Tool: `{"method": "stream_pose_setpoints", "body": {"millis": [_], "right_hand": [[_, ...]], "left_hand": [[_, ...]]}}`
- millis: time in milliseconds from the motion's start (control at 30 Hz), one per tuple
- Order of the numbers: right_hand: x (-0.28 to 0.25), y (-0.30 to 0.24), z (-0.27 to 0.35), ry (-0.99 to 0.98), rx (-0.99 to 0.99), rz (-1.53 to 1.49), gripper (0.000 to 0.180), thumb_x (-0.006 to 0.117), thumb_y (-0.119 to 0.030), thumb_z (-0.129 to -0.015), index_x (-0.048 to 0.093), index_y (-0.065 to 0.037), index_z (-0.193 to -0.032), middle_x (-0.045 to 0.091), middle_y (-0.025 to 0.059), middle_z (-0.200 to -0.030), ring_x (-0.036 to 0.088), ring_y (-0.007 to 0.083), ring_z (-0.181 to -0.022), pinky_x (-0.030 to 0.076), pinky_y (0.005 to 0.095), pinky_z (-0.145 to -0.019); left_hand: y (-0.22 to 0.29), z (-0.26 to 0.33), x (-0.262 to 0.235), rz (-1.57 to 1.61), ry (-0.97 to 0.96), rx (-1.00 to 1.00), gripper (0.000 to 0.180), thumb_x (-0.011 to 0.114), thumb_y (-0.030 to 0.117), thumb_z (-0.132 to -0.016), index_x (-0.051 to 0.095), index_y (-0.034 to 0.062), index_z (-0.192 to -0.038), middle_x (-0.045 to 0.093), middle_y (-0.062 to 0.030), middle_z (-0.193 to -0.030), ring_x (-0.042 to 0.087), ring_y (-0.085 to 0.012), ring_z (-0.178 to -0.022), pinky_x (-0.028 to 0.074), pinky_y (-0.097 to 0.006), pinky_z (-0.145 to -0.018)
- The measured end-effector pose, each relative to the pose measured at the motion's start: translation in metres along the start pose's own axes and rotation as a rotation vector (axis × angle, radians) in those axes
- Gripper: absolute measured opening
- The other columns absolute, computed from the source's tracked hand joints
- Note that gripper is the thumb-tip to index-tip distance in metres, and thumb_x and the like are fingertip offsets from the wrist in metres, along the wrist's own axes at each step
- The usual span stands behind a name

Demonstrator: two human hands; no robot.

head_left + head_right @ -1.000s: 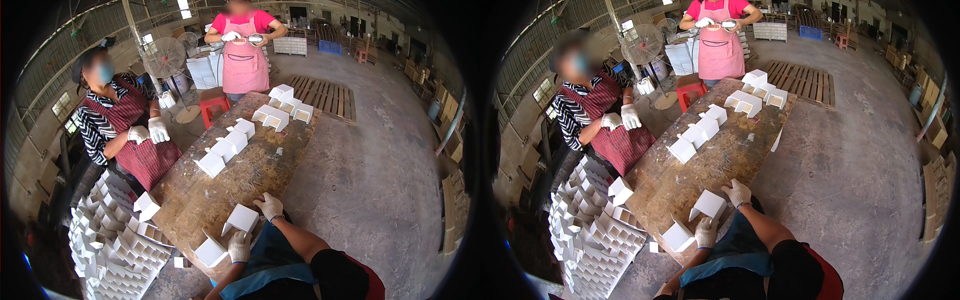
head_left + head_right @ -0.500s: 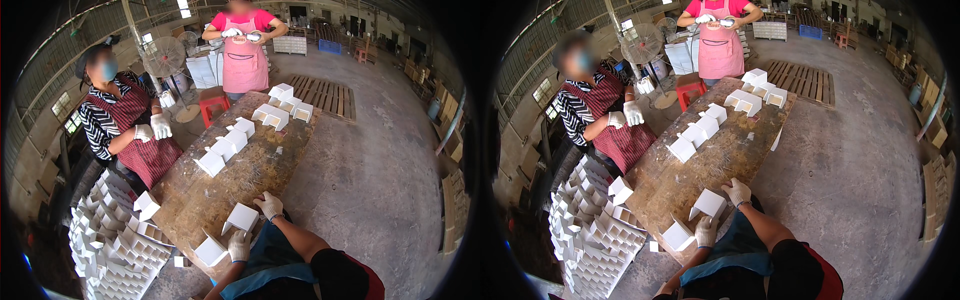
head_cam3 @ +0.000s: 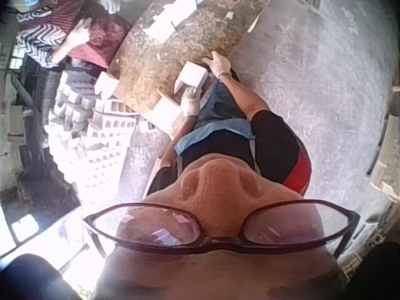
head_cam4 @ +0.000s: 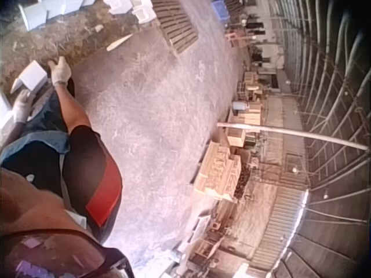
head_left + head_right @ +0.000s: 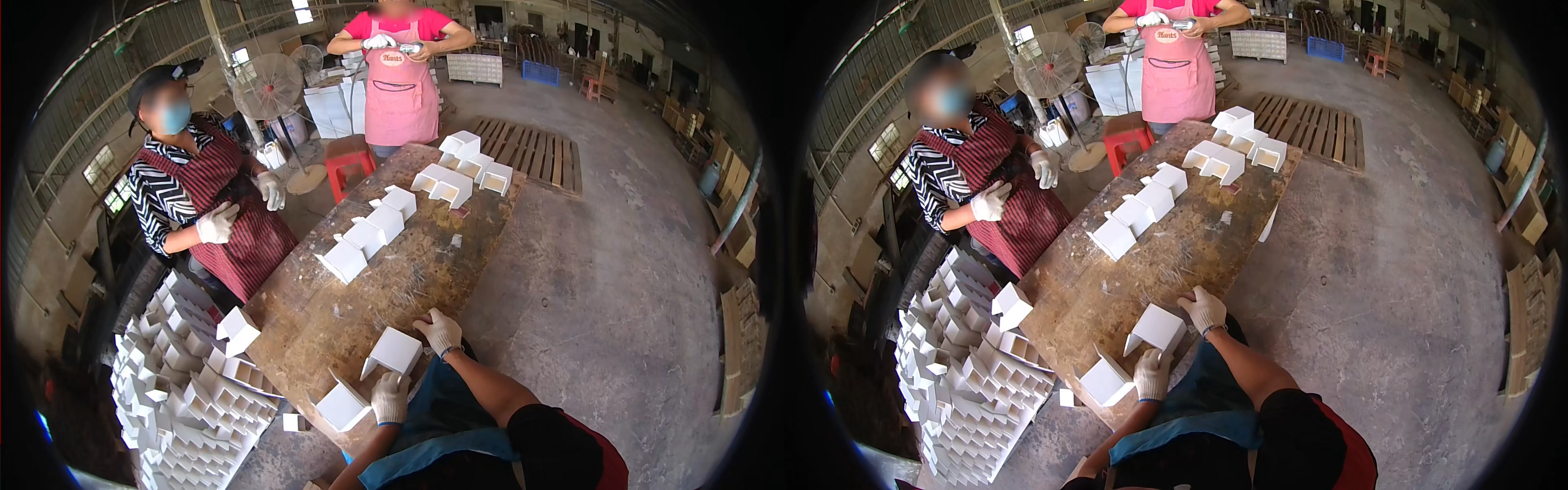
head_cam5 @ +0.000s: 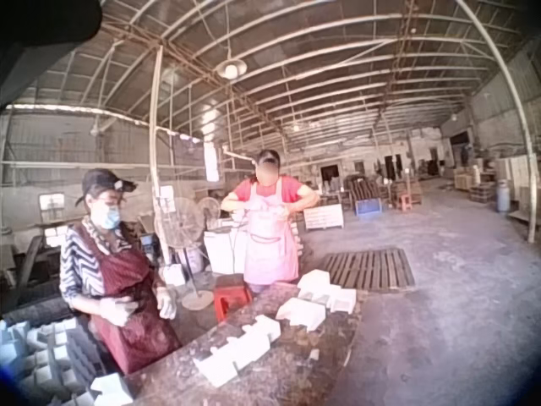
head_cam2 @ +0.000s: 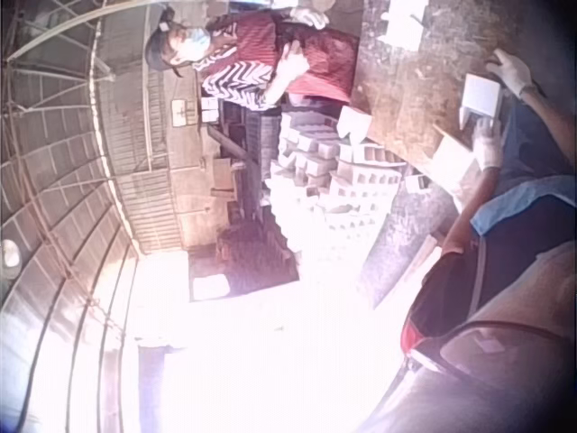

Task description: Sand the edges and surfaces of white L-shaped furniture components using sandpaper.

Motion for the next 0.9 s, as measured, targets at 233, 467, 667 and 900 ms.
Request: {"method": "stream_pose_setpoints", "body": {"millis": [233,467,667,900], "right_hand": [[-0.002,0.000,-0.006,-0.019,0.050,0.043,0.034,0.069,-0.042,-0.074,0.061,-0.010,-0.081,0.068,0.0094,-0.081,0.065,0.0306,-0.078,0.049,0.0402,-0.066],[0.002,0.003,-0.004,-0.030,0.059,0.035,0.032,0.069,-0.039,-0.075,0.061,-0.009,-0.083,0.069,0.0070,-0.083,0.065,0.0289,-0.079,0.050,0.0387,-0.067],[0.005,0.007,-0.003,-0.020,0.021,-0.021,0.033,0.068,-0.041,-0.075,0.060,-0.010,-0.081,0.068,0.0091,-0.080,0.064,0.0317,-0.079,0.049,0.0423,-0.066],[-0.003,-0.005,-0.002,-0.043,0.037,0.044,0.036,0.069,-0.042,-0.074,0.061,-0.009,-0.085,0.069,0.0086,-0.083,0.065,0.0306,-0.080,0.050,0.0408,-0.068]], "left_hand": [[0.003,-0.005,-0.001,0.005,-0.006,0.004,0.021,0.062,0.027,-0.082,0.066,0.0069,-0.085,0.064,-0.0146,-0.091,0.061,-0.0354,-0.084,0.048,-0.045,-0.075],[0.000,-0.002,0.000,0.002,-0.008,-0.015,0.020,0.063,0.027,-0.081,0.065,0.0074,-0.083,0.064,-0.0145,-0.090,0.060,-0.0355,-0.083,0.048,-0.045,-0.074],[0.001,0.001,0.000,0.008,0.002,-0.005,0.020,0.063,0.027,-0.081,0.066,0.0073,-0.085,0.064,-0.0140,-0.090,0.060,-0.0355,-0.083,0.047,-0.045,-0.074],[0.000,-0.001,-0.001,0.021,-0.003,-0.008,0.021,0.063,0.027,-0.081,0.066,0.0074,-0.086,0.064,-0.0136,-0.092,0.060,-0.0350,-0.085,0.047,-0.045,-0.076]]}}
Point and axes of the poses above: each hand's wrist, its own z-axis away from the middle knuckle, its own x-axis out of the palm, y = z × x, the point moved 8 cm from there along -z, towards the middle knuckle
